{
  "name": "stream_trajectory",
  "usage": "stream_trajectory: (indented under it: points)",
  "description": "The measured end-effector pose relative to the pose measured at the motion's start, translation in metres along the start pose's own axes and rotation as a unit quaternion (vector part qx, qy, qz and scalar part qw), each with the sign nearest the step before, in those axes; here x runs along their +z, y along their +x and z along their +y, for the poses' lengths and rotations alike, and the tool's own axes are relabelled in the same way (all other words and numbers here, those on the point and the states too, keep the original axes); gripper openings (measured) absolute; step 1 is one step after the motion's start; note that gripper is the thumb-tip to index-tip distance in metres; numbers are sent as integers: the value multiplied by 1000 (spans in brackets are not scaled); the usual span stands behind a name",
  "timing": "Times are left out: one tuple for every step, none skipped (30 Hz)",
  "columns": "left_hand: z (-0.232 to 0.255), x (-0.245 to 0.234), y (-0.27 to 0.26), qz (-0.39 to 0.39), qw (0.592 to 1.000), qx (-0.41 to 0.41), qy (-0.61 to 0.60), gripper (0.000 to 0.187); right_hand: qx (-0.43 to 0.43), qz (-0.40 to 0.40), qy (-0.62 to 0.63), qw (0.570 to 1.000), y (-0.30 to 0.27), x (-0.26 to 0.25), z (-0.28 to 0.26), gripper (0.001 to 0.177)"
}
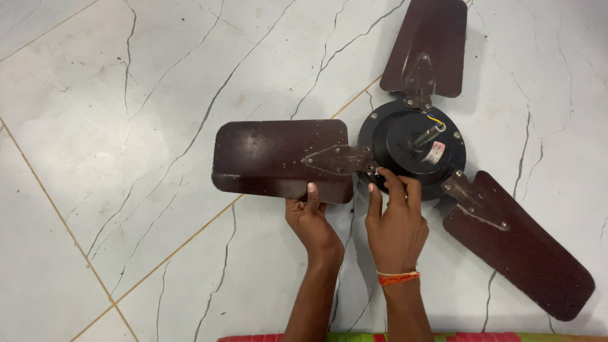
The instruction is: The person attaches fan blades to a ceiling fan motor housing using a screwdriver. They position each blade, insert screws, and tighten them to secure the blades to the central hub.
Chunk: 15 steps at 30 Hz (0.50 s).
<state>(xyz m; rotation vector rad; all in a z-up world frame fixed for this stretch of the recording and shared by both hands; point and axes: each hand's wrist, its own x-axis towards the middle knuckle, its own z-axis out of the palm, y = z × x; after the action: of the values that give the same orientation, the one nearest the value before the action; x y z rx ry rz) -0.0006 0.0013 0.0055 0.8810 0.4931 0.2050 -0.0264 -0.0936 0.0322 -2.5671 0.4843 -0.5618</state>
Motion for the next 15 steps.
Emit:
stream_trajectory:
  points:
    - [1,-1,0,-2,1000,3,0,17,5,4,9,1000,-1,3,1,27]
    - [1,0,0,-5,1000,4,-1,17,10,10,16,1000,-1,4,2,24]
    - [1,0,-1,-8,1000,6,-1,16,5,24,17,1000,-3,4,3,21]
    - [2,1,0,0,1000,1,2,16,-2,40,21,999,-2,4,2,18]
    - [3,2,-1,8,1000,-5,6,16,-10,56,25,998,-1,4,1,15]
    - [3,1,-2,16,1000,-11,12,16,-4,47,34,998,-1,5,0,21]
    - [3,1,0,14,1000,-9,6,15,2,39,43,998,0,6,-1,27]
    - [2,0,-1,15,1000,-13,0,14,10,26,49,998,-1,5,-1,33]
    - [0,0,-2,16,1000,-16,-6,15,5,27,44,999,-2,4,-2,30]
    - [-1,1,-1,18,1000,-12,-2,14,-4,28,43,999,-1,5,-4,26]
    - [-2,1,-1,20,1000,-8,1,14,-13,30,41,999,0,5,-6,23]
    - [-3,0,-1,22,1000,-5,6,14,-10,36,48,998,-2,5,-7,19]
    - [-4,-3,-2,14,1000,4,5,14,-6,43,54,998,-4,4,-7,14]
    - [-4,-3,-2,5,1000,15,2,15,-5,52,60,997,-4,4,-8,10]
    - [-3,-3,-2,-4,1000,26,-1,15,-5,48,61,997,-3,3,-9,11]
